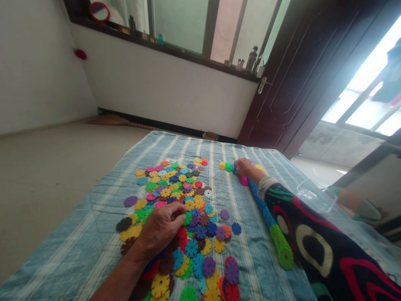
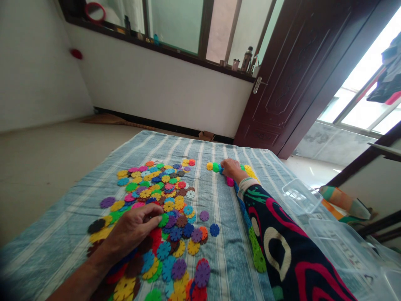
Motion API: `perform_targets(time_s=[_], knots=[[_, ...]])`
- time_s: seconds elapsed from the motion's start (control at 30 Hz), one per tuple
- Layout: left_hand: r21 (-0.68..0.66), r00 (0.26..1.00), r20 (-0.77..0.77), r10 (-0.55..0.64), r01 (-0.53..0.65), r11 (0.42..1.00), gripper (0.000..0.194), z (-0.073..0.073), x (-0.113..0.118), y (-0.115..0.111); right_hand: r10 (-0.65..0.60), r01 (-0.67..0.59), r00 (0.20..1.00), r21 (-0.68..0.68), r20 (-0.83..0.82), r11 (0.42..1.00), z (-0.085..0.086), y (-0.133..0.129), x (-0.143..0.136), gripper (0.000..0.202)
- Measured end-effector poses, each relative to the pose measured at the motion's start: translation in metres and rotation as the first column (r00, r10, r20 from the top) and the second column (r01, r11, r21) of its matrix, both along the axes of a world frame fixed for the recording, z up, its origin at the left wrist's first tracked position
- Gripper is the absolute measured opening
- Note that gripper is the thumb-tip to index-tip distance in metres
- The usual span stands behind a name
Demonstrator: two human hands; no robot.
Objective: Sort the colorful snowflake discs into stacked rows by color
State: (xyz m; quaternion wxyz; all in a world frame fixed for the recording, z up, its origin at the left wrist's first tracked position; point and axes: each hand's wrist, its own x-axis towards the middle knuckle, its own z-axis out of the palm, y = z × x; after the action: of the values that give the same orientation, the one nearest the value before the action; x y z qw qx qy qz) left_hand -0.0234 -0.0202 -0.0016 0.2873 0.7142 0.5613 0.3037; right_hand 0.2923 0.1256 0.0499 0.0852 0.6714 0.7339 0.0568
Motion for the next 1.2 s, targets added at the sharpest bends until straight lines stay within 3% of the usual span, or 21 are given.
perform_targets(time_s=[0.33, 0.6, 0.73, 0.97, 1.2], knots=[[-0.051, 0.999, 0.049, -0.004, 0.007, 0.999, 0.023, 0.01, 0.003, -0.005, -0.025, 0.026, 0.999, 0.036, -0.024, 0.999, -0.002, -0.003, 0.001, 0.026], [-0.036, 0.997, 0.076, 0.014, -0.011, 0.999, 0.022, 0.013, 0.004, -0.007, -0.034, 0.049, 0.99, 0.111, -0.137, 0.993, 0.004, -0.016, -0.005, 0.023], [-0.037, 0.997, 0.078, 0.002, 0.0, 0.999, 0.023, 0.013, 0.004, -0.007, 0.047, -0.025, 0.977, 0.105, -0.208, 0.994, 0.008, -0.038, -0.02, 0.021], [0.004, 0.998, 0.059, -0.036, 0.036, 0.999, 0.023, 0.014, 0.004, -0.007, 0.258, -0.277, 0.905, -0.008, -0.338, 0.961, 0.007, -0.093, -0.065, 0.014], [-0.006, 0.997, 0.065, -0.038, 0.038, 0.999, 0.022, 0.016, 0.004, -0.008, 0.28, -0.33, 0.895, -0.092, -0.348, 0.939, 0.0, -0.115, -0.099, 0.021]])
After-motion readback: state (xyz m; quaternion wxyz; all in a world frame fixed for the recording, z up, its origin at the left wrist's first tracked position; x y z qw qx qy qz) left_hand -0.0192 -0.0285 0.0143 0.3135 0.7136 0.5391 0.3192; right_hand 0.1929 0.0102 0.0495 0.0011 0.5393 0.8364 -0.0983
